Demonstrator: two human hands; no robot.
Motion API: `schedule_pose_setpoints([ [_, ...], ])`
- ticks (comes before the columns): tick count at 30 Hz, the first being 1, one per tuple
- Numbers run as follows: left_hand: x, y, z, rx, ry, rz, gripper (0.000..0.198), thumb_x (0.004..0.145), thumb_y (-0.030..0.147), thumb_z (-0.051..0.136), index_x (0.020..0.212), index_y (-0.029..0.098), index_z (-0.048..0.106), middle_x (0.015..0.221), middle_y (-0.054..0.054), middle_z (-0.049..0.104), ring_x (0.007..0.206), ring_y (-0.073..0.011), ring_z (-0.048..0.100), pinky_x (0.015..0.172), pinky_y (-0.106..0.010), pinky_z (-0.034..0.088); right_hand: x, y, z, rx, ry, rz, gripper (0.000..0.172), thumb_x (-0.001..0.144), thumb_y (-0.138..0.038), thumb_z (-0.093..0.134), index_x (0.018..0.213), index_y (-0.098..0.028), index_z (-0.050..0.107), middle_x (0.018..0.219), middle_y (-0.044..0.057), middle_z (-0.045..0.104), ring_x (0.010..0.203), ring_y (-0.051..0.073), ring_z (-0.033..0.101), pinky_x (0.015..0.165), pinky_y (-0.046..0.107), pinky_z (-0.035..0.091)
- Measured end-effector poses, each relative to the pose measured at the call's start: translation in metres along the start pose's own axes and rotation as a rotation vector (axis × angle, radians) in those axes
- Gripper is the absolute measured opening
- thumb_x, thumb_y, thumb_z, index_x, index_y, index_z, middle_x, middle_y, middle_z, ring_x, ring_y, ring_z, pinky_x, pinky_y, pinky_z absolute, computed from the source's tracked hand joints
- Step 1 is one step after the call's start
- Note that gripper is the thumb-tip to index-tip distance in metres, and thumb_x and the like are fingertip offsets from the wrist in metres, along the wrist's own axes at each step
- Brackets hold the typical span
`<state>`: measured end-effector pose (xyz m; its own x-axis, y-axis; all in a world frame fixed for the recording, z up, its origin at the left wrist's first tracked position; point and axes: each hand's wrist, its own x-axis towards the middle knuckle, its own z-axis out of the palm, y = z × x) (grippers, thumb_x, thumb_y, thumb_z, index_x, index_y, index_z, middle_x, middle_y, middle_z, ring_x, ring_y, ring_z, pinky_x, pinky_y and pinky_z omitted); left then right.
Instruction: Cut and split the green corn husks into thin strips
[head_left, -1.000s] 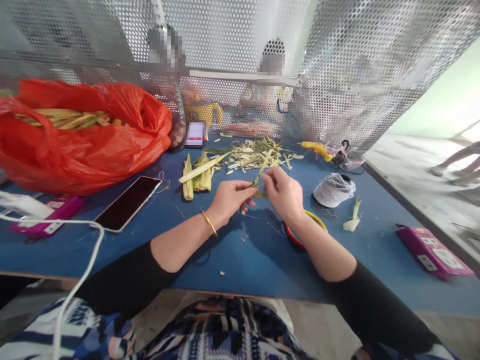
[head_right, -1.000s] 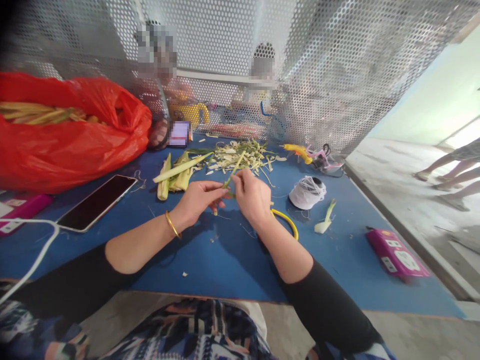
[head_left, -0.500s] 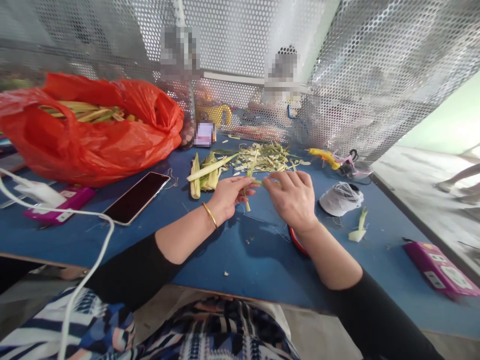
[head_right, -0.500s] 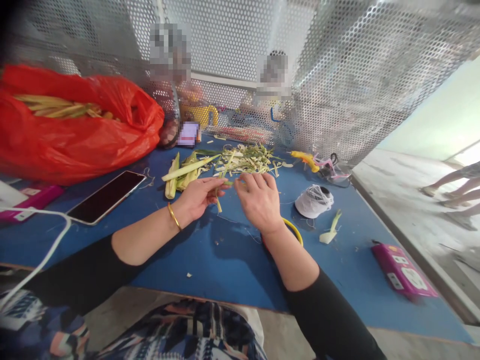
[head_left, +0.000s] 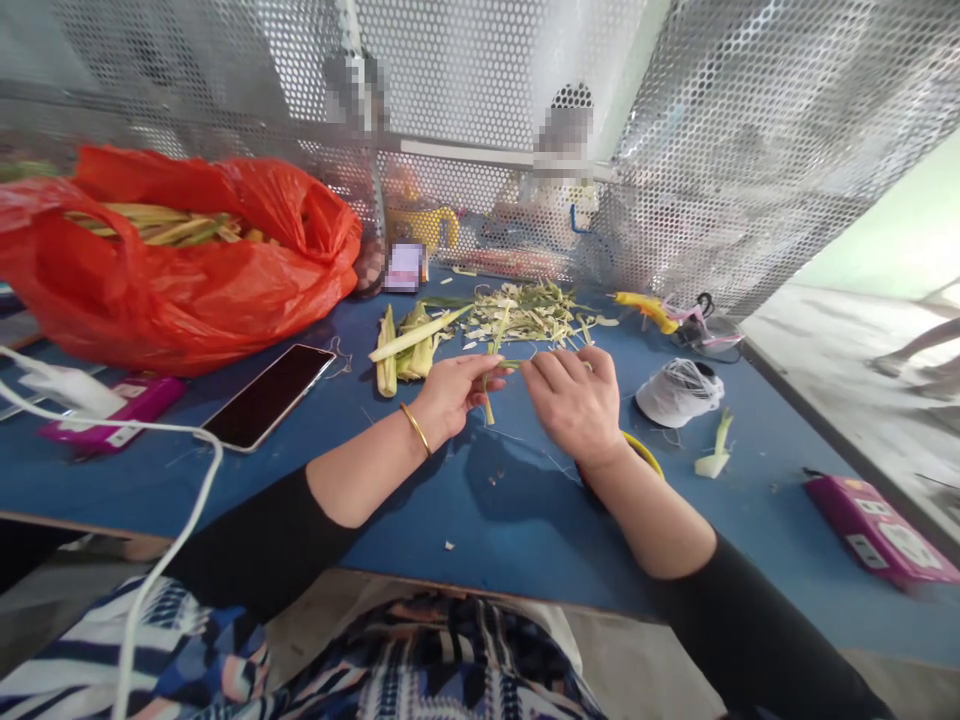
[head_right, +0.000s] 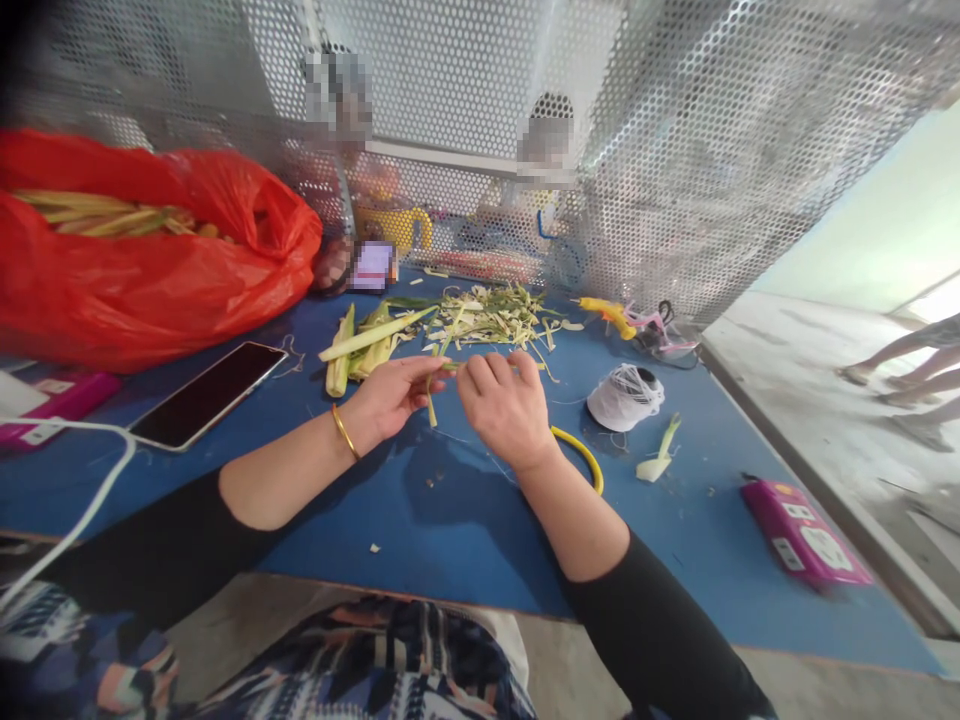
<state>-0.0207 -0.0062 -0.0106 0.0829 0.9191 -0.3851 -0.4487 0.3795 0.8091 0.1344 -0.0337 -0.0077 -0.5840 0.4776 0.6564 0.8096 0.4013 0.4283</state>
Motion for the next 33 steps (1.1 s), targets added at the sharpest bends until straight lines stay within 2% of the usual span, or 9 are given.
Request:
schedule_pose_setpoints([
  [3, 0.000, 0.002, 0.000, -0.045, 0.011, -0.045, 0.017, 0.081, 0.008, 0.065, 0.065, 0.012, 0.068, 0.058, -0.001, 0.067, 0.045, -0.0047, 0.057, 0.038, -0.014, 0.033, -0.001, -0.007, -0.003, -0.033, 0.030, -0.080, 0.036, 0.099, -0.010, 0.037, 0.080, -0.021, 0.066, 0.068, 0.002, 0.059, 0.069, 0.018, 0.046, 0.072, 0.035, 0.026],
  [6, 0.001, 0.003, -0.001, -0.080, 0.016, -0.062, 0.020, 0.084, 0.007, 0.063, 0.066, 0.012, 0.068, 0.057, 0.001, 0.065, 0.046, -0.0026, 0.056, 0.039, -0.012, 0.032, -0.002, -0.013, 0.001, 0.073, -0.047, -0.039, 0.033, 0.098, -0.010, 0.039, 0.082, -0.020, 0.066, 0.068, 0.003, 0.060, 0.065, 0.017, 0.047, 0.068, 0.035, 0.026],
  [9, 0.002, 0.002, -0.002, -0.074, -0.007, -0.032, 0.016, 0.083, 0.009, 0.064, 0.069, 0.013, 0.070, 0.066, -0.001, 0.070, 0.047, -0.0021, 0.055, 0.039, -0.012, 0.032, -0.003, -0.016, 0.010, 0.367, -0.186, 0.169, 0.023, 0.094, -0.016, 0.049, 0.079, -0.019, 0.066, 0.070, 0.003, 0.063, 0.063, 0.015, 0.051, 0.067, 0.033, 0.031],
  [12, 0.003, 0.000, -0.002, 0.003, 0.000, 0.049, 0.008, 0.078, 0.012, 0.070, 0.070, 0.013, 0.070, 0.069, -0.002, 0.071, 0.047, -0.0030, 0.053, 0.038, -0.014, 0.030, -0.002, -0.015, 0.019, 0.810, -0.225, 0.567, 0.014, 0.088, -0.028, 0.059, 0.078, -0.020, 0.066, 0.069, 0.001, 0.065, 0.061, 0.014, 0.056, 0.064, 0.029, 0.039],
  [16, 0.003, -0.002, -0.002, 0.141, 0.000, 0.152, 0.006, 0.075, 0.016, 0.075, 0.072, 0.013, 0.071, 0.068, -0.003, 0.071, 0.045, -0.0034, 0.048, 0.037, -0.016, 0.025, 0.003, -0.009, 0.021, 1.170, 0.089, 0.991, 0.019, 0.084, -0.037, 0.060, 0.088, -0.021, 0.067, 0.082, 0.003, 0.070, 0.065, 0.015, 0.062, 0.067, 0.030, 0.049],
  [19, 0.003, -0.004, -0.003, 0.215, -0.066, 0.123, 0.005, 0.077, 0.017, 0.074, 0.075, 0.013, 0.073, 0.070, -0.004, 0.072, 0.045, -0.0037, 0.048, 0.038, -0.016, 0.024, 0.007, -0.006, 0.015, 1.269, 0.300, 0.994, 0.018, 0.082, -0.039, 0.063, 0.084, -0.022, 0.068, 0.081, 0.001, 0.071, 0.066, 0.015, 0.064, 0.070, 0.031, 0.052],
  [22, 0.003, -0.006, -0.004, 0.253, -0.154, 0.081, 0.005, 0.077, 0.018, 0.074, 0.075, 0.013, 0.073, 0.071, -0.005, 0.073, 0.047, -0.0035, 0.047, 0.039, -0.016, 0.024, 0.009, -0.003, 0.010, 1.420, 0.347, 0.973, 0.021, 0.083, -0.043, 0.063, 0.083, -0.023, 0.068, 0.072, -0.002, 0.067, 0.054, 0.011, 0.057, 0.057, 0.027, 0.048],
  [28, 0.005, -0.005, -0.005, 0.207, -0.215, 0.047, 0.012, 0.070, 0.020, 0.081, 0.070, 0.014, 0.071, 0.075, -0.006, 0.073, 0.047, -0.0030, 0.046, 0.038, -0.016, 0.024, 0.011, 0.014, 0.003, 1.460, 0.058, 1.036, 0.020, 0.075, -0.038, 0.071, 0.073, -0.021, 0.060, 0.052, -0.006, 0.053, 0.041, 0.007, 0.036, 0.041, 0.023, 0.025],
  [33, 0.006, -0.004, -0.005, 0.212, -0.214, 0.063, 0.009, 0.073, 0.018, 0.078, 0.070, 0.013, 0.070, 0.072, -0.004, 0.072, 0.046, -0.0028, 0.047, 0.037, -0.016, 0.024, 0.012, 0.018, 0.000, 1.273, -0.184, 0.955, 0.016, 0.074, -0.032, 0.064, 0.064, -0.019, 0.059, 0.051, -0.004, 0.054, 0.045, 0.008, 0.038, 0.046, 0.024, 0.027],
])
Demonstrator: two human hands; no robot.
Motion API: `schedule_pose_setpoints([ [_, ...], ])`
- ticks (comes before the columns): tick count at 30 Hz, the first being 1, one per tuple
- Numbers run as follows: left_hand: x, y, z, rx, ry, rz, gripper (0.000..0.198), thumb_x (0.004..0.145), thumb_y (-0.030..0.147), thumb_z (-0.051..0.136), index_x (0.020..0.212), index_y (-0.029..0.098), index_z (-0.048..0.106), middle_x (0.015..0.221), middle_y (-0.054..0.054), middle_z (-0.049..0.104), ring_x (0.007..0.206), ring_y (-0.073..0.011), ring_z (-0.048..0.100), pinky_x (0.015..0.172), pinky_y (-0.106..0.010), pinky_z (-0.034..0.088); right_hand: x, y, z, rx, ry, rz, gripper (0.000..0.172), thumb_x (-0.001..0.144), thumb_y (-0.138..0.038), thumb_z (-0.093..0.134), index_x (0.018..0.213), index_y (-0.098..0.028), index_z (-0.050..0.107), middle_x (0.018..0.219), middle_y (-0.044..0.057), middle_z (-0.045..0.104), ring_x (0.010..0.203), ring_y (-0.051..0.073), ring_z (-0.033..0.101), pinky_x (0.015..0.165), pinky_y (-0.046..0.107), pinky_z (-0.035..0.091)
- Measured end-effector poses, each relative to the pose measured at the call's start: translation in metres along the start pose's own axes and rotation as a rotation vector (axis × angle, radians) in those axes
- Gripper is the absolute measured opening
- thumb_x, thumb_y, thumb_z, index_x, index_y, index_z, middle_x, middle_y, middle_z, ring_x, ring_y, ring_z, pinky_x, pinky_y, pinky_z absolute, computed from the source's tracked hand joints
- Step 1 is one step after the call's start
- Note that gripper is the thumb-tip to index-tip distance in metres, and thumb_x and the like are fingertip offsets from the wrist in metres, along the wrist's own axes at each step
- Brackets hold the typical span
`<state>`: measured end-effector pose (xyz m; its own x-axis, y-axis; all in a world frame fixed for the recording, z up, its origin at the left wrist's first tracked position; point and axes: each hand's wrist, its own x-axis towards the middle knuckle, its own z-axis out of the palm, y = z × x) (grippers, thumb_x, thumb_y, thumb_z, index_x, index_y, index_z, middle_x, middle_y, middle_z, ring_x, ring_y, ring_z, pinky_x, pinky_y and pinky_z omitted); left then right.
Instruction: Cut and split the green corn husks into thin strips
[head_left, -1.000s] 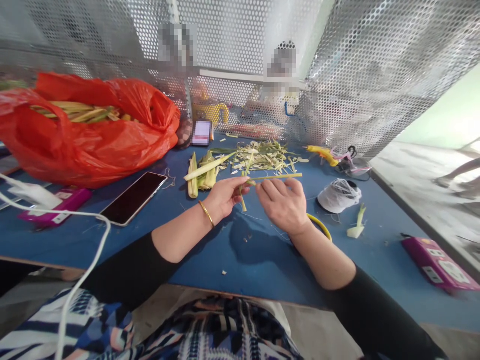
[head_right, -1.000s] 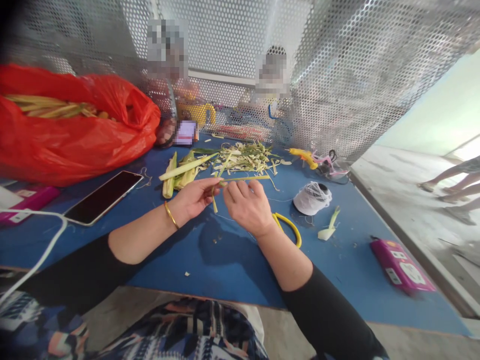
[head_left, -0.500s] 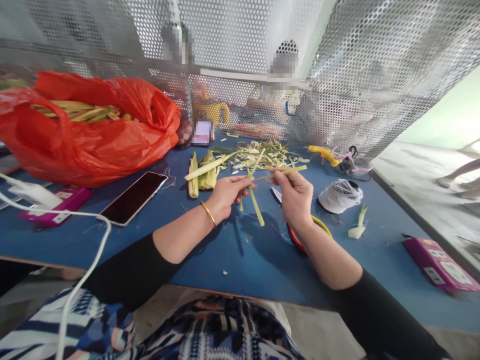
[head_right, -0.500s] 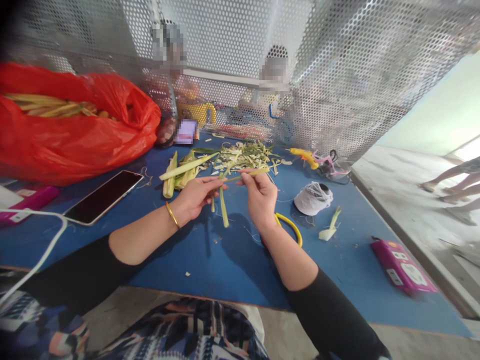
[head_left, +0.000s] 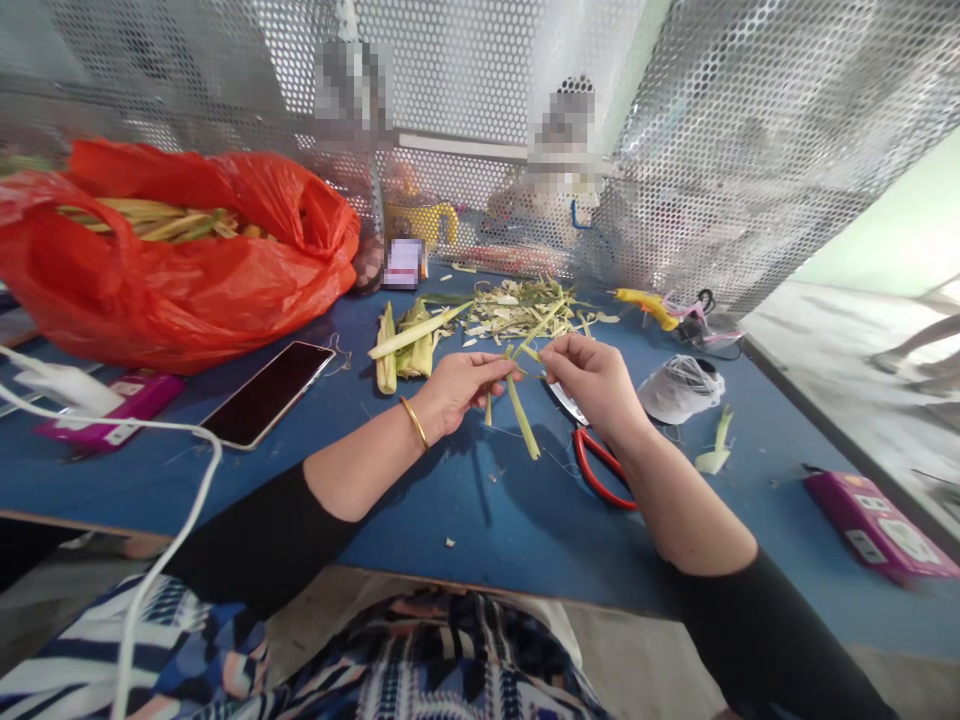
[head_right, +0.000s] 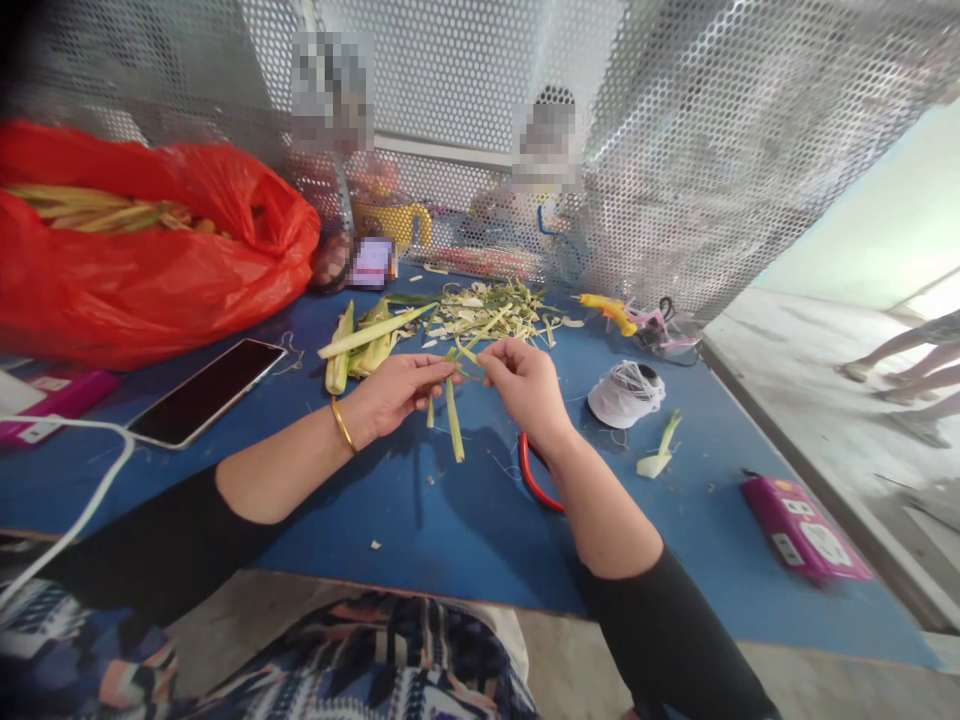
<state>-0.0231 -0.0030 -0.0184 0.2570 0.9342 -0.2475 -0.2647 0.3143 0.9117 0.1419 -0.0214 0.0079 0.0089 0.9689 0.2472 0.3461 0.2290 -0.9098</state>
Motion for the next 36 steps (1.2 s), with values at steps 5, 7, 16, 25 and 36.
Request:
schedule_pose_setpoints([
  [5, -0.0018, -0.0002, 0.0008, 0.070, -0.014, 0.036, 0.011, 0.071, 0.020, 0.079, 0.070, 0.012, 0.071, 0.076, -0.005, 0.073, 0.047, -0.0029, 0.046, 0.039, -0.017, 0.027, -0.0012, 0.0023, 0.0033, -0.169, -0.029, -0.034, 0.016, 0.074, -0.029, 0.059, 0.061, -0.020, 0.058, 0.051, -0.003, 0.055, 0.050, 0.010, 0.043, 0.052, 0.025, 0.032],
  [7, -0.0025, 0.0000, 0.0013, 0.077, -0.015, 0.035, 0.012, 0.070, 0.021, 0.079, 0.069, 0.012, 0.070, 0.077, -0.005, 0.073, 0.047, -0.0029, 0.046, 0.039, -0.017, 0.027, -0.0012, 0.0026, 0.0036, -0.196, -0.023, -0.038, 0.016, 0.074, -0.029, 0.058, 0.061, -0.020, 0.057, 0.051, -0.003, 0.055, 0.050, 0.011, 0.043, 0.053, 0.025, 0.032],
  [16, -0.0036, 0.0003, 0.0025, 0.102, -0.001, 0.031, 0.008, 0.074, 0.017, 0.075, 0.069, 0.013, 0.070, 0.072, -0.004, 0.072, 0.045, -0.0033, 0.046, 0.039, -0.018, 0.029, -0.0026, 0.0048, 0.0044, -0.285, -0.013, -0.078, 0.016, 0.076, -0.028, 0.056, 0.062, -0.020, 0.057, 0.052, -0.004, 0.055, 0.050, 0.011, 0.042, 0.053, 0.025, 0.032],
  [25, -0.0037, 0.0020, 0.0015, 0.122, 0.006, 0.059, 0.014, 0.069, 0.020, 0.080, 0.066, 0.013, 0.069, 0.072, -0.004, 0.072, 0.045, -0.0034, 0.046, 0.039, -0.018, 0.029, -0.0036, 0.0061, 0.0037, -0.256, -0.076, -0.196, 0.016, 0.081, -0.030, 0.057, 0.071, -0.019, 0.063, 0.057, -0.003, 0.055, 0.056, 0.011, 0.045, 0.056, 0.025, 0.035],
  [36, -0.0034, 0.0033, -0.0003, 0.116, -0.046, 0.061, 0.012, 0.068, 0.021, 0.079, 0.068, 0.013, 0.071, 0.073, -0.005, 0.072, 0.047, -0.0042, 0.048, 0.040, -0.018, 0.028, 0.0011, 0.0041, 0.0000, -0.123, -0.109, -0.150, 0.017, 0.077, -0.035, 0.061, 0.069, -0.019, 0.062, 0.059, -0.002, 0.059, 0.057, 0.012, 0.051, 0.058, 0.026, 0.039],
])
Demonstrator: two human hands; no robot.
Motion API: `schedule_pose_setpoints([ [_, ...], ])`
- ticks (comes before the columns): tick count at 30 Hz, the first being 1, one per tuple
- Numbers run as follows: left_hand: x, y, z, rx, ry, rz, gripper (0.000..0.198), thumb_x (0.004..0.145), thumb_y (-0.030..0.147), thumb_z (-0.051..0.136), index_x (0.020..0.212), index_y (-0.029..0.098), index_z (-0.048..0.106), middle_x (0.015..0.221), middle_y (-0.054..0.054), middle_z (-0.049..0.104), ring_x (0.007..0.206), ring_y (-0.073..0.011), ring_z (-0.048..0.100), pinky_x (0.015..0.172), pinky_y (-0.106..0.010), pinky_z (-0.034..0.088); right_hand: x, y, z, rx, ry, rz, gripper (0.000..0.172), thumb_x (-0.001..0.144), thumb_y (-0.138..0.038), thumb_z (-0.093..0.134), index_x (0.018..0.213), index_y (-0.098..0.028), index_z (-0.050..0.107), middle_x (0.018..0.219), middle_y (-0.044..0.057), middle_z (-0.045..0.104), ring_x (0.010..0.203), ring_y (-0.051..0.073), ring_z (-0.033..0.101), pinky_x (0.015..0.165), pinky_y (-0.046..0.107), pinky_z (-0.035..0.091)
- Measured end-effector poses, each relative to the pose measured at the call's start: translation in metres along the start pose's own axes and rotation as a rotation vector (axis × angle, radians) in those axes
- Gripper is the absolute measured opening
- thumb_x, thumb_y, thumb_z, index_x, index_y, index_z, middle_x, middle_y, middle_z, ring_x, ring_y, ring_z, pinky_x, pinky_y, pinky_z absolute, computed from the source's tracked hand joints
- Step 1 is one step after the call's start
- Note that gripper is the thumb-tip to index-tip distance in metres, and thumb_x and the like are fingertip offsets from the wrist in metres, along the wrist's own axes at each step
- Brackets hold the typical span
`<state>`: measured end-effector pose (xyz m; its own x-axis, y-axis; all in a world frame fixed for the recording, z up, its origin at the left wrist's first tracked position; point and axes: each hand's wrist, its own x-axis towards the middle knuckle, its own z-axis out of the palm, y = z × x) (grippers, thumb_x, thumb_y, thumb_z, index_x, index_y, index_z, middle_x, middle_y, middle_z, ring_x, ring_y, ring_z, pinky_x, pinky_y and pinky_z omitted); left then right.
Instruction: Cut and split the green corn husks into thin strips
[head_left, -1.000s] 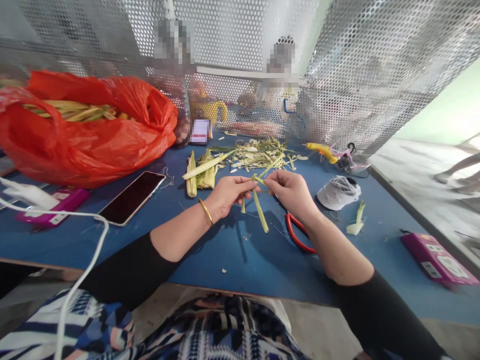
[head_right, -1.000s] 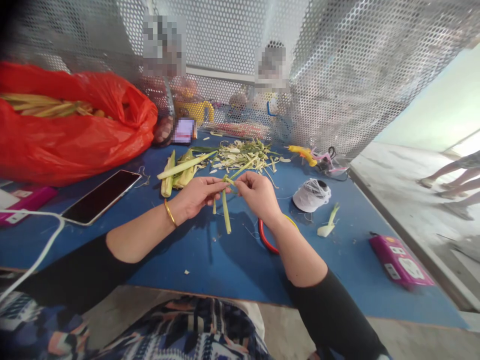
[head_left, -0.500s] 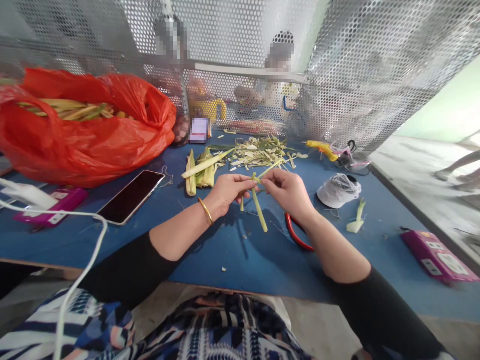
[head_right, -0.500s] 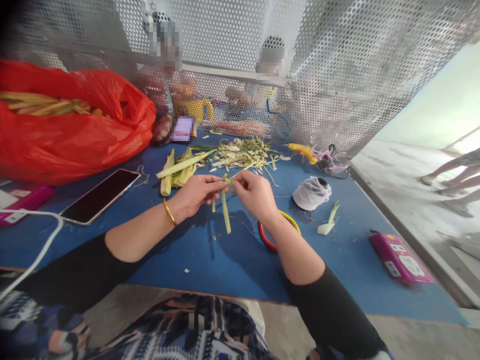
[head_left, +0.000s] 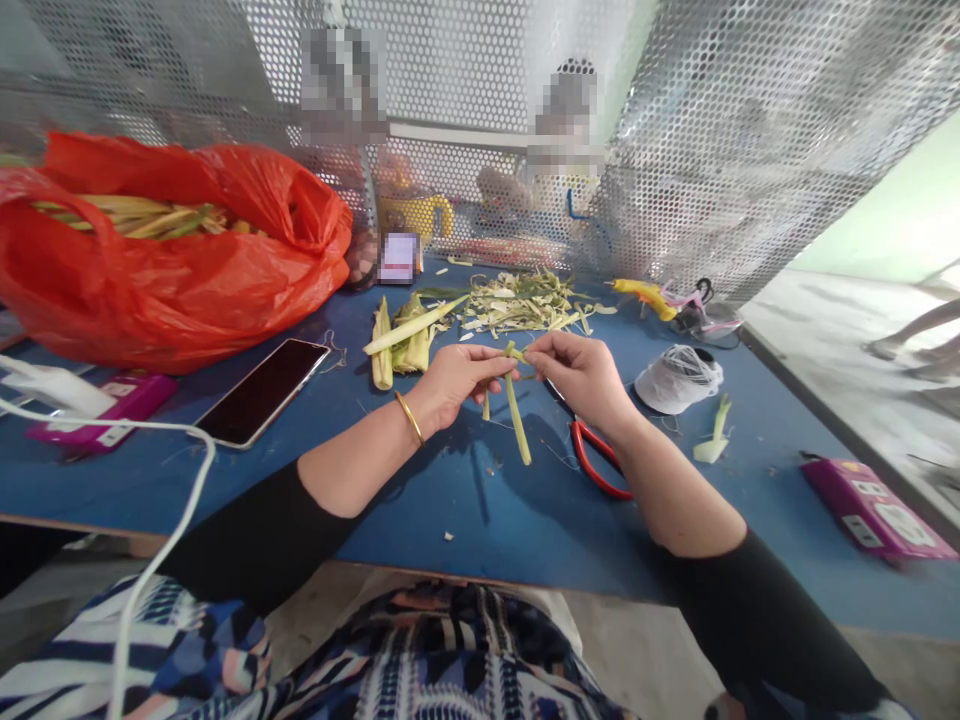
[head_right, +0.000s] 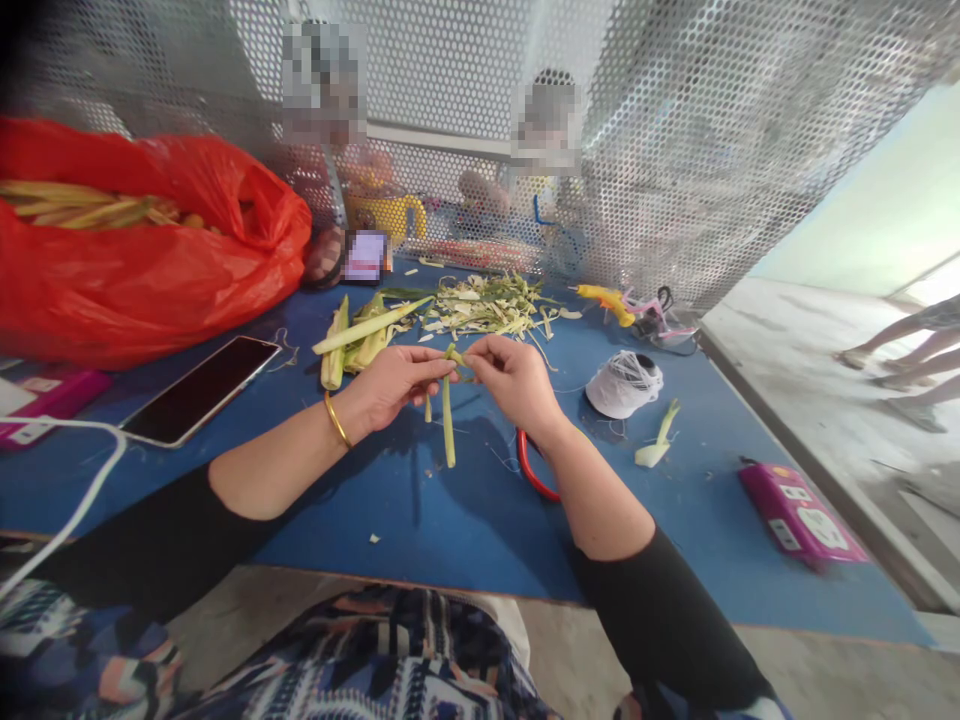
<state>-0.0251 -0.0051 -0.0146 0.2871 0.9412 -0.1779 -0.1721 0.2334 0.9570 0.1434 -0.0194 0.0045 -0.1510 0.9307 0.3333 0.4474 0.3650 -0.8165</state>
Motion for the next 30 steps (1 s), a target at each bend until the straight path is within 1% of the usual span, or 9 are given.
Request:
schedule_pose_setpoints([
  [5, 0.000, 0.000, 0.000, -0.042, -0.021, -0.027, 0.012, 0.068, 0.022, 0.080, 0.068, 0.014, 0.072, 0.073, -0.004, 0.072, 0.047, -0.0035, 0.047, 0.040, -0.018, 0.027, 0.002, 0.001, -0.002, 0.125, -0.039, 0.033, 0.021, 0.073, -0.040, 0.065, 0.070, -0.019, 0.065, 0.061, -0.001, 0.060, 0.058, 0.013, 0.051, 0.059, 0.027, 0.041],
  [7, -0.001, 0.001, 0.000, -0.036, -0.043, -0.022, 0.010, 0.069, 0.021, 0.079, 0.068, 0.014, 0.072, 0.072, -0.004, 0.071, 0.046, -0.0035, 0.047, 0.040, -0.018, 0.027, 0.003, 0.003, -0.002, 0.136, -0.017, 0.066, 0.021, 0.072, -0.040, 0.065, 0.071, -0.019, 0.065, 0.058, -0.002, 0.058, 0.057, 0.012, 0.050, 0.057, 0.027, 0.039],
  [12, -0.003, -0.001, 0.001, 0.067, -0.048, 0.012, 0.012, 0.070, 0.024, 0.078, 0.068, 0.014, 0.073, 0.072, -0.005, 0.072, 0.047, -0.0043, 0.049, 0.041, -0.018, 0.031, 0.001, 0.005, 0.002, 0.012, 0.077, 0.052, 0.016, 0.075, -0.034, 0.063, 0.071, -0.019, 0.064, 0.055, -0.003, 0.057, 0.054, 0.012, 0.048, 0.055, 0.026, 0.036],
  [15, -0.004, -0.002, 0.003, 0.168, -0.028, 0.037, 0.009, 0.071, 0.022, 0.077, 0.069, 0.014, 0.073, 0.068, -0.003, 0.071, 0.046, -0.0053, 0.050, 0.041, -0.018, 0.034, -0.003, 0.003, 0.006, -0.022, 0.055, 0.032, 0.012, 0.081, -0.032, 0.058, 0.078, -0.020, 0.060, 0.057, -0.004, 0.059, 0.053, 0.012, 0.051, 0.056, 0.026, 0.037],
  [18, -0.005, -0.004, 0.005, 0.274, -0.030, 0.079, 0.009, 0.070, 0.021, 0.078, 0.067, 0.014, 0.072, 0.066, -0.003, 0.070, 0.044, -0.0064, 0.051, 0.038, -0.018, 0.035, -0.005, 0.000, 0.008, -0.079, 0.000, 0.071, 0.021, 0.088, -0.035, 0.050, 0.076, -0.021, 0.060, 0.054, -0.005, 0.056, 0.047, 0.011, 0.046, 0.053, 0.026, 0.035],
  [20, -0.006, -0.006, 0.006, 0.343, -0.035, 0.108, 0.009, 0.071, 0.018, 0.076, 0.065, 0.014, 0.071, 0.064, -0.004, 0.069, 0.044, -0.0066, 0.051, 0.037, -0.018, 0.035, -0.006, -0.002, 0.008, -0.160, -0.006, 0.053, 0.024, 0.085, -0.036, 0.055, 0.068, -0.020, 0.061, 0.055, -0.003, 0.056, 0.050, 0.011, 0.045, 0.053, 0.026, 0.034],
  [23, -0.006, -0.008, 0.006, 0.405, -0.054, 0.113, 0.008, 0.073, 0.013, 0.070, 0.065, 0.014, 0.072, 0.064, -0.004, 0.070, 0.043, -0.0066, 0.051, 0.037, -0.017, 0.035, -0.005, -0.002, 0.006, -0.228, -0.005, 0.005, 0.017, 0.076, -0.029, 0.064, 0.062, -0.020, 0.062, 0.063, -0.002, 0.059, 0.056, 0.011, 0.046, 0.056, 0.025, 0.034],
  [27, -0.007, -0.010, 0.007, 0.426, -0.137, 0.087, 0.008, 0.072, 0.013, 0.069, 0.065, 0.014, 0.074, 0.062, -0.004, 0.070, 0.043, -0.0073, 0.051, 0.038, -0.018, 0.037, -0.002, 0.002, 0.004, -0.133, -0.019, 0.085, 0.021, 0.076, -0.029, 0.062, 0.059, -0.020, 0.054, 0.053, -0.005, 0.050, 0.052, 0.009, 0.040, 0.052, 0.024, 0.031],
  [30, -0.010, -0.012, 0.008, 0.468, -0.285, 0.054, 0.007, 0.069, 0.014, 0.070, 0.065, 0.016, 0.075, 0.058, -0.003, 0.069, 0.042, -0.0066, 0.050, 0.042, -0.018, 0.041, 0.001, 0.003, 0.004, 0.008, 0.065, 0.152, 0.028, 0.079, -0.033, 0.062, 0.058, -0.021, 0.048, 0.049, -0.007, 0.044, 0.046, 0.007, 0.035, 0.046, 0.023, 0.028],
])
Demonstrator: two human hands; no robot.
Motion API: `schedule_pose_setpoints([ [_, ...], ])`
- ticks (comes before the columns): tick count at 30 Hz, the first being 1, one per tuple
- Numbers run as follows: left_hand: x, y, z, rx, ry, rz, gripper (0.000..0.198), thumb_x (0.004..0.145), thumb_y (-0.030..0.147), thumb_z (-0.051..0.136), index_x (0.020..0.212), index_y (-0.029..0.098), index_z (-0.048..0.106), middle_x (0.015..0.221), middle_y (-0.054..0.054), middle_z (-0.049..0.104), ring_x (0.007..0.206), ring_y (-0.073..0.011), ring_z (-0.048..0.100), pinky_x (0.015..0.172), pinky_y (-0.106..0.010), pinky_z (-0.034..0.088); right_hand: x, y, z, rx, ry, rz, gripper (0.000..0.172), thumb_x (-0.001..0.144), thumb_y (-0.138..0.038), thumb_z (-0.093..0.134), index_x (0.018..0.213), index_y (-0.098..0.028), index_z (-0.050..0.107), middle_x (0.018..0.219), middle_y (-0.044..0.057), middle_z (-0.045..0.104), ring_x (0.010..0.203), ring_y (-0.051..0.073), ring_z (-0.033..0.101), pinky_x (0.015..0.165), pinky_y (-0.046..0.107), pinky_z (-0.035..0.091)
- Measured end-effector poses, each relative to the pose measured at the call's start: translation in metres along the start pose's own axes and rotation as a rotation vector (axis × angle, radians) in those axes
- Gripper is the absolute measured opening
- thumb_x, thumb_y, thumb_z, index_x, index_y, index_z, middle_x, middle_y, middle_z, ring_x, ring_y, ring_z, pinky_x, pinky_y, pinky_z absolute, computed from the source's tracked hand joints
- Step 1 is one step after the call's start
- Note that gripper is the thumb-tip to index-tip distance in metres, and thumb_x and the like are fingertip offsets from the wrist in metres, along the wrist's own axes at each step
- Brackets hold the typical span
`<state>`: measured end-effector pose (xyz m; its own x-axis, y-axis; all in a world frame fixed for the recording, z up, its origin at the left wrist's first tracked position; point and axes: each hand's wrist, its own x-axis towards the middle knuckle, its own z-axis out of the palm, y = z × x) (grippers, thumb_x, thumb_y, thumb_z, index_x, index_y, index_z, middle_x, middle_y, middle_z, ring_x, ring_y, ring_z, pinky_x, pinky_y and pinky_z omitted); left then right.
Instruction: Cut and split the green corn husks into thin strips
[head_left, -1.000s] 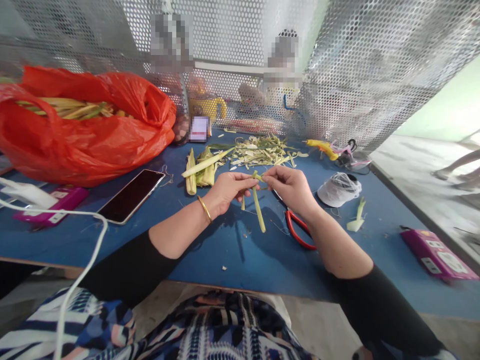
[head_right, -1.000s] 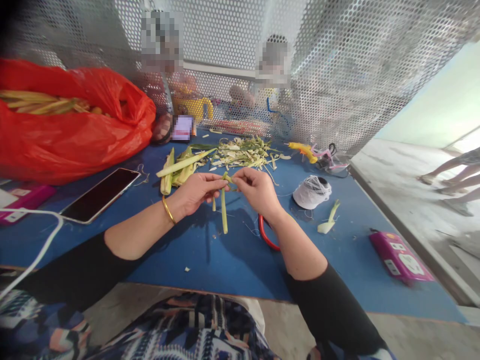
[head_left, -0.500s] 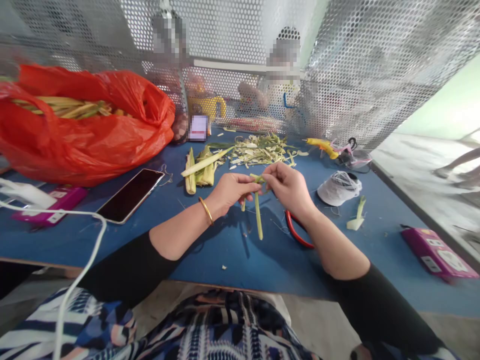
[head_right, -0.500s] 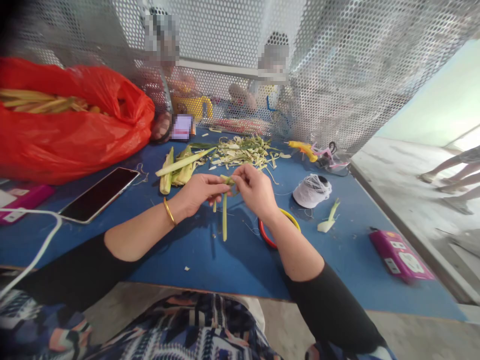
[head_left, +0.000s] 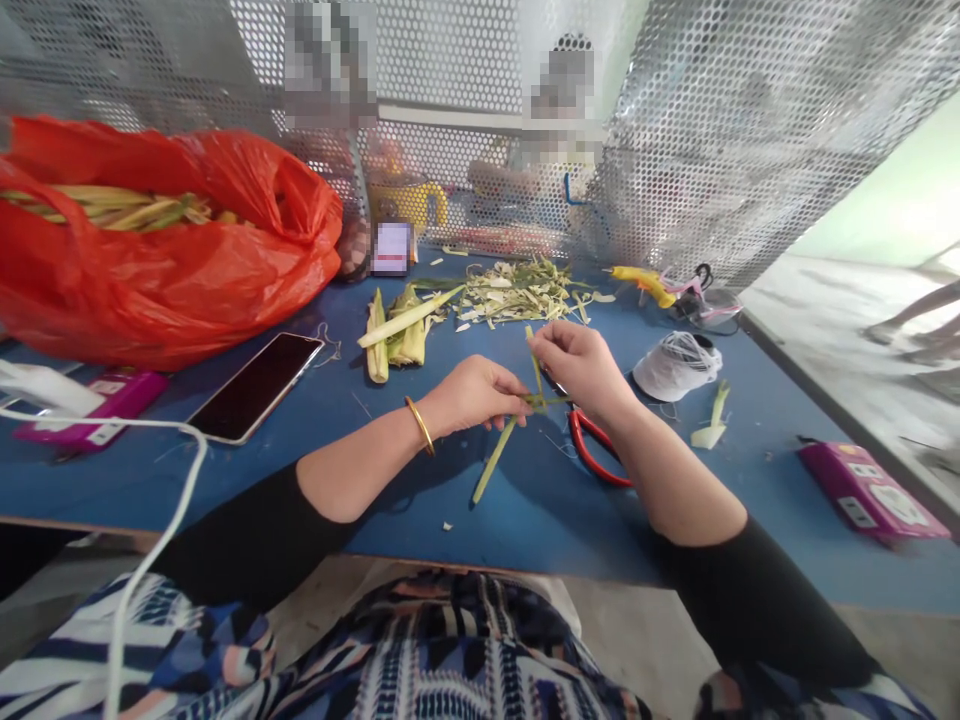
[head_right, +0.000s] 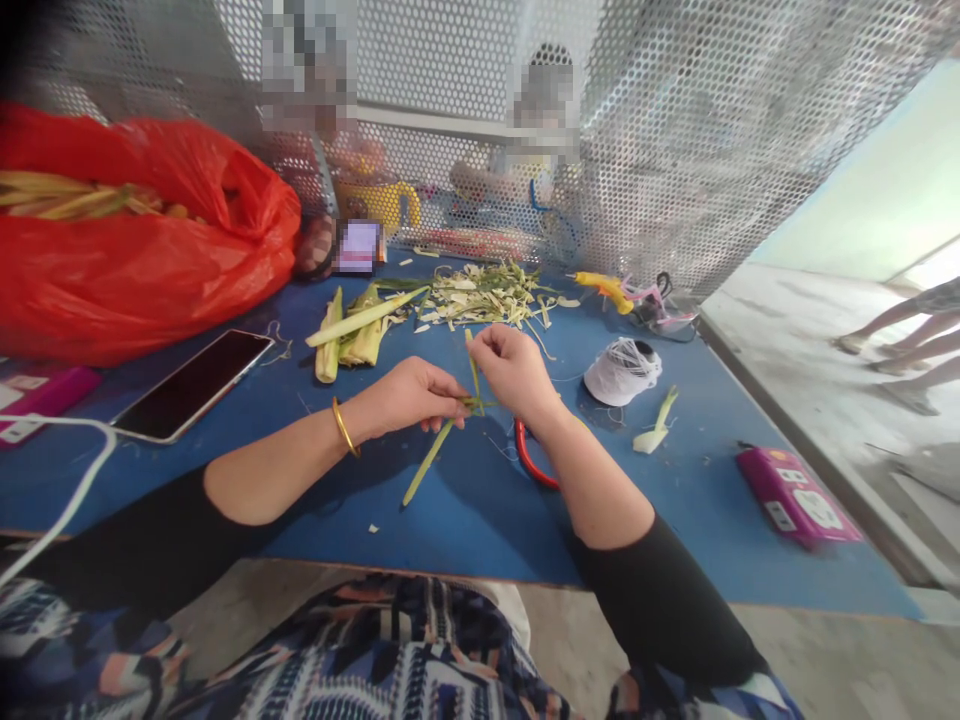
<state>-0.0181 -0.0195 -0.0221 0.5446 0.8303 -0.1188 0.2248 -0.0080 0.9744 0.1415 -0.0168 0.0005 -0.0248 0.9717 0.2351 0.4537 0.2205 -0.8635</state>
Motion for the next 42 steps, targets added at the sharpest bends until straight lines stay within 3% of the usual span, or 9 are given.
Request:
schedule_pose_setpoints([
  [5, -0.005, 0.004, 0.001, 0.050, -0.106, 0.015, 0.013, 0.068, 0.016, 0.071, 0.055, 0.016, 0.072, 0.051, -0.001, 0.065, 0.041, -0.0062, 0.049, 0.043, -0.017, 0.040, 0.002, 0.000, 0.003, 0.203, 0.084, 0.167, 0.030, 0.083, -0.038, 0.062, 0.062, -0.021, 0.048, 0.050, -0.005, 0.052, 0.038, 0.008, 0.046, 0.041, 0.021, 0.034],
  [10, -0.004, 0.007, -0.003, -0.021, -0.101, -0.024, 0.015, 0.068, 0.018, 0.072, 0.054, 0.015, 0.071, 0.048, -0.001, 0.062, 0.040, -0.0056, 0.045, 0.042, -0.017, 0.037, 0.002, 0.004, 0.008, 0.269, 0.085, 0.133, 0.028, 0.086, -0.042, 0.059, 0.070, -0.021, 0.050, 0.063, 0.000, 0.063, 0.054, 0.011, 0.063, 0.053, 0.022, 0.047],
  [13, -0.002, 0.007, -0.004, -0.158, 0.001, -0.105, 0.015, 0.068, 0.021, 0.075, 0.056, 0.014, 0.071, 0.054, -0.004, 0.066, 0.042, -0.0068, 0.047, 0.041, -0.019, 0.037, 0.001, 0.005, 0.004, 0.159, 0.140, -0.041, 0.023, 0.088, -0.043, 0.056, 0.080, -0.022, 0.052, 0.081, 0.004, 0.069, 0.072, 0.015, 0.068, 0.068, 0.029, 0.052],
  [16, 0.001, 0.007, -0.006, -0.337, 0.142, -0.163, 0.010, 0.067, 0.022, 0.078, 0.064, 0.013, 0.073, 0.065, -0.006, 0.071, 0.046, -0.0065, 0.049, 0.041, -0.018, 0.036, -0.001, 0.002, -0.004, -0.144, 0.385, -0.268, 0.018, 0.086, -0.040, 0.058, 0.083, -0.023, 0.055, 0.092, 0.007, 0.068, 0.091, 0.020, 0.064, 0.080, 0.034, 0.050],
  [19, 0.003, 0.008, -0.009, -0.454, 0.263, -0.172, 0.011, 0.067, 0.023, 0.080, 0.069, 0.014, 0.074, 0.069, -0.006, 0.072, 0.048, -0.0052, 0.048, 0.043, -0.018, 0.036, -0.001, 0.002, -0.006, -0.202, 0.553, -0.216, 0.029, 0.086, -0.047, 0.059, 0.071, -0.023, 0.052, 0.070, 0.003, 0.060, 0.072, 0.017, 0.057, 0.068, 0.031, 0.046],
  [26, 0.003, 0.007, -0.008, -0.422, 0.199, -0.147, 0.019, 0.062, 0.027, 0.085, 0.067, 0.014, 0.072, 0.072, -0.005, 0.072, 0.049, -0.0059, 0.052, 0.042, -0.018, 0.034, 0.000, 0.007, 0.013, 0.387, 0.032, 0.142, 0.044, 0.066, -0.060, 0.075, 0.066, -0.020, 0.056, 0.050, -0.006, 0.049, 0.042, 0.008, 0.040, 0.044, 0.024, 0.034],
  [35, 0.002, 0.005, -0.007, -0.387, 0.189, -0.153, 0.011, 0.066, 0.024, 0.081, 0.070, 0.015, 0.076, 0.074, -0.006, 0.074, 0.050, -0.0067, 0.055, 0.039, -0.018, 0.025, 0.004, 0.013, 0.016, 0.410, 0.037, 0.362, 0.032, 0.073, -0.045, 0.073, 0.065, -0.019, 0.057, 0.054, -0.001, 0.059, 0.043, 0.010, 0.050, 0.045, 0.024, 0.040],
  [38, 0.004, 0.005, -0.007, -0.502, 0.267, -0.183, 0.007, 0.071, 0.021, 0.078, 0.069, 0.015, 0.075, 0.079, -0.008, 0.076, 0.052, -0.0068, 0.057, 0.040, -0.018, 0.027, 0.003, 0.010, 0.008, 0.112, 0.201, 0.157, 0.027, 0.082, -0.042, 0.063, 0.068, -0.020, 0.056, 0.059, -0.001, 0.060, 0.049, 0.012, 0.053, 0.051, 0.026, 0.042],
  [42, 0.008, 0.005, -0.009, -0.671, 0.406, -0.183, 0.008, 0.078, 0.015, 0.072, 0.070, 0.014, 0.074, 0.079, -0.008, 0.075, 0.055, -0.0077, 0.063, 0.037, -0.016, 0.021, -0.017, -0.005, 0.004, -0.278, 0.462, -0.451, 0.025, 0.090, -0.035, 0.055, 0.070, -0.022, 0.056, 0.060, -0.001, 0.058, 0.057, 0.013, 0.052, 0.061, 0.027, 0.041],
])
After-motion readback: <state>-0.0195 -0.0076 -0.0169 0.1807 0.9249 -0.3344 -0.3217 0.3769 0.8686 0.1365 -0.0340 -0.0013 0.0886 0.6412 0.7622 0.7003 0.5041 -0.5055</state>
